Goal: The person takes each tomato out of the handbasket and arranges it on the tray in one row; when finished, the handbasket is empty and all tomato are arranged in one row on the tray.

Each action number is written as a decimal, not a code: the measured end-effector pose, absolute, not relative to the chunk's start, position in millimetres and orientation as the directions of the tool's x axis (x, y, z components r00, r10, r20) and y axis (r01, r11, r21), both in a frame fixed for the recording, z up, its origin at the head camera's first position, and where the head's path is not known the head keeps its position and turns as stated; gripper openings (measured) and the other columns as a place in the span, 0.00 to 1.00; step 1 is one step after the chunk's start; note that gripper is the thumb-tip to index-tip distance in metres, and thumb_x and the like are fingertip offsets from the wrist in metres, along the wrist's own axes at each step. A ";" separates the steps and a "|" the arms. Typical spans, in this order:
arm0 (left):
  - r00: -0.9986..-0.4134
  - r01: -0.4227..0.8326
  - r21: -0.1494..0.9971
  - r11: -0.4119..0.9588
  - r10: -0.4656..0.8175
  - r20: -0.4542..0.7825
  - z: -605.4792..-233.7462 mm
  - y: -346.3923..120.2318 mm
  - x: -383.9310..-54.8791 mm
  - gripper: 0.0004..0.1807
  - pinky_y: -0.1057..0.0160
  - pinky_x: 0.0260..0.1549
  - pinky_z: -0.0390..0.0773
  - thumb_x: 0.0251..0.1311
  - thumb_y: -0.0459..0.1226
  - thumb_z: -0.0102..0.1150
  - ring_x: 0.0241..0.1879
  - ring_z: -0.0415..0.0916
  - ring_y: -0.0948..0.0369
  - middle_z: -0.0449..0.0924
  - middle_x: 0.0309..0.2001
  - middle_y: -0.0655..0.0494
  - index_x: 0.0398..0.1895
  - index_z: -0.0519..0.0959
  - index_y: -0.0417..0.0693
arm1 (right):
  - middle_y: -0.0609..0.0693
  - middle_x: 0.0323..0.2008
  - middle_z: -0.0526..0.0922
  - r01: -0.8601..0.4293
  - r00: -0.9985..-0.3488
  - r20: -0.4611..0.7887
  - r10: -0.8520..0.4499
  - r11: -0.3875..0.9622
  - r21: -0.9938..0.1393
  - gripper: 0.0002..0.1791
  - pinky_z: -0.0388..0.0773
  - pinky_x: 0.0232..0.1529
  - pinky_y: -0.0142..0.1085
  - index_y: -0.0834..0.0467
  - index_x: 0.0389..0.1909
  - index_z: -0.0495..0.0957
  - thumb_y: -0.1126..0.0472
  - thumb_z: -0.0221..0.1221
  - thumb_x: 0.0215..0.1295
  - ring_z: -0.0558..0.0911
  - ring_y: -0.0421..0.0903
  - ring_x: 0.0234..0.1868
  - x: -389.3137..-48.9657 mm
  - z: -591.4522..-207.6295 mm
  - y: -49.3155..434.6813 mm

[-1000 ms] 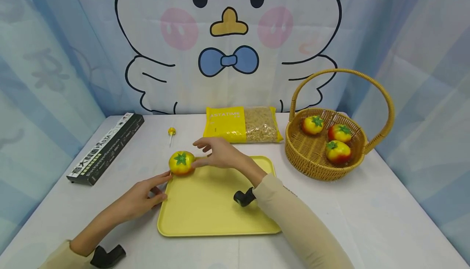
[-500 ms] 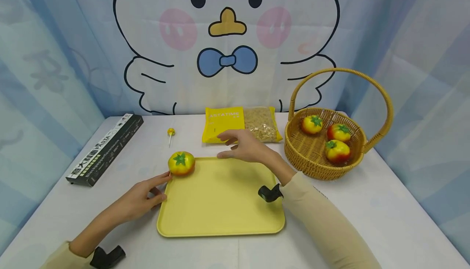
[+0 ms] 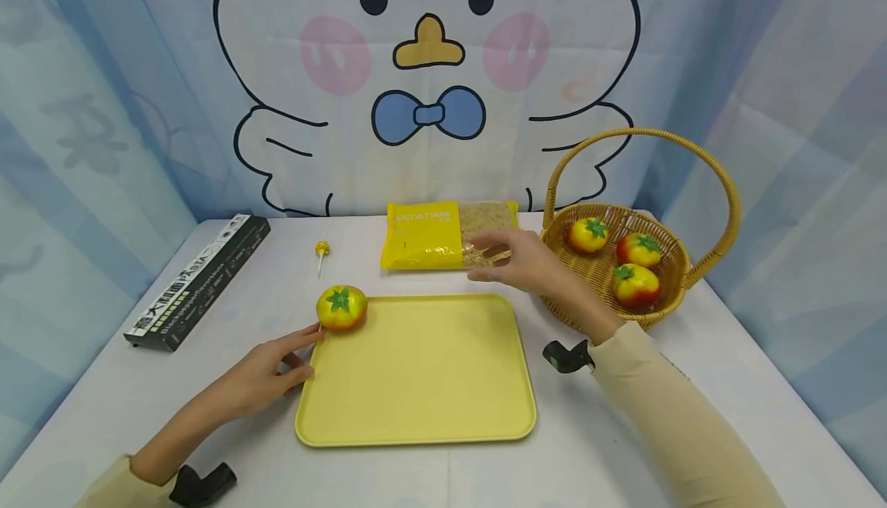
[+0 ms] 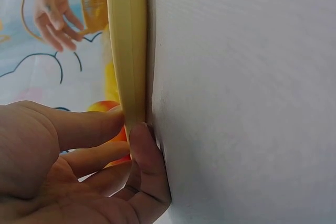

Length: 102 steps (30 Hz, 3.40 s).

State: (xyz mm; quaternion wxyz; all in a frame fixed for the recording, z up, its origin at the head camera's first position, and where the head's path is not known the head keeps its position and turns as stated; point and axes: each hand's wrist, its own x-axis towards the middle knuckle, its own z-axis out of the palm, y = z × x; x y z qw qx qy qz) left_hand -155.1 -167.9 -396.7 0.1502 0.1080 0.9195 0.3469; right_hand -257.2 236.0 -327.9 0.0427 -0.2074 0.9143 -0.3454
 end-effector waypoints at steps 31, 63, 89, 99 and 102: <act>-0.932 0.109 0.665 0.739 0.309 -0.189 -395.1 -166.5 -154.6 0.33 0.66 0.41 0.81 0.71 0.29 0.63 0.46 0.79 0.61 0.59 0.83 0.41 0.78 0.69 0.40 | 0.62 0.62 0.86 -0.302 -0.953 0.137 -0.269 0.858 -0.416 0.31 0.86 0.51 0.36 0.59 0.66 0.80 0.48 0.72 0.67 0.85 0.61 0.57 -230.3 -310.5 360.2; -0.936 0.099 0.654 0.750 0.293 -0.194 -396.7 -166.6 -155.8 0.32 0.61 0.47 0.84 0.71 0.30 0.63 0.46 0.80 0.60 0.59 0.83 0.42 0.78 0.69 0.41 | 0.76 0.56 0.84 -0.239 -0.971 0.045 -0.236 0.935 -0.261 0.37 0.86 0.49 0.60 0.71 0.65 0.77 0.52 0.74 0.64 0.84 0.73 0.54 -230.6 -324.6 424.1; -0.937 0.075 0.651 0.755 0.277 -0.213 -396.1 -167.1 -156.6 0.33 0.60 0.48 0.84 0.72 0.30 0.62 0.48 0.80 0.59 0.58 0.84 0.45 0.79 0.69 0.43 | 0.66 0.37 0.86 -0.176 -0.984 0.018 -0.175 0.974 -0.139 0.37 0.77 0.34 0.43 0.79 0.56 0.78 0.51 0.76 0.61 0.80 0.57 0.37 -229.4 -334.1 417.7; -0.936 0.080 0.659 0.748 0.285 -0.209 -395.6 -167.1 -156.3 0.33 0.60 0.49 0.85 0.72 0.30 0.63 0.49 0.80 0.59 0.58 0.84 0.44 0.79 0.68 0.42 | 0.64 0.33 0.86 -0.180 -0.984 0.040 -0.176 0.973 -0.142 0.36 0.74 0.31 0.40 0.79 0.51 0.80 0.51 0.77 0.58 0.79 0.54 0.33 -230.6 -339.4 414.6; -0.936 0.080 0.654 0.752 0.283 -0.211 -396.1 -167.8 -155.7 0.33 0.59 0.50 0.85 0.72 0.30 0.62 0.49 0.80 0.59 0.58 0.84 0.44 0.79 0.68 0.42 | 0.68 0.37 0.86 -0.177 -0.984 0.041 -0.173 0.975 -0.132 0.36 0.79 0.35 0.48 0.80 0.53 0.79 0.52 0.77 0.59 0.81 0.58 0.36 -230.6 -340.4 414.8</act>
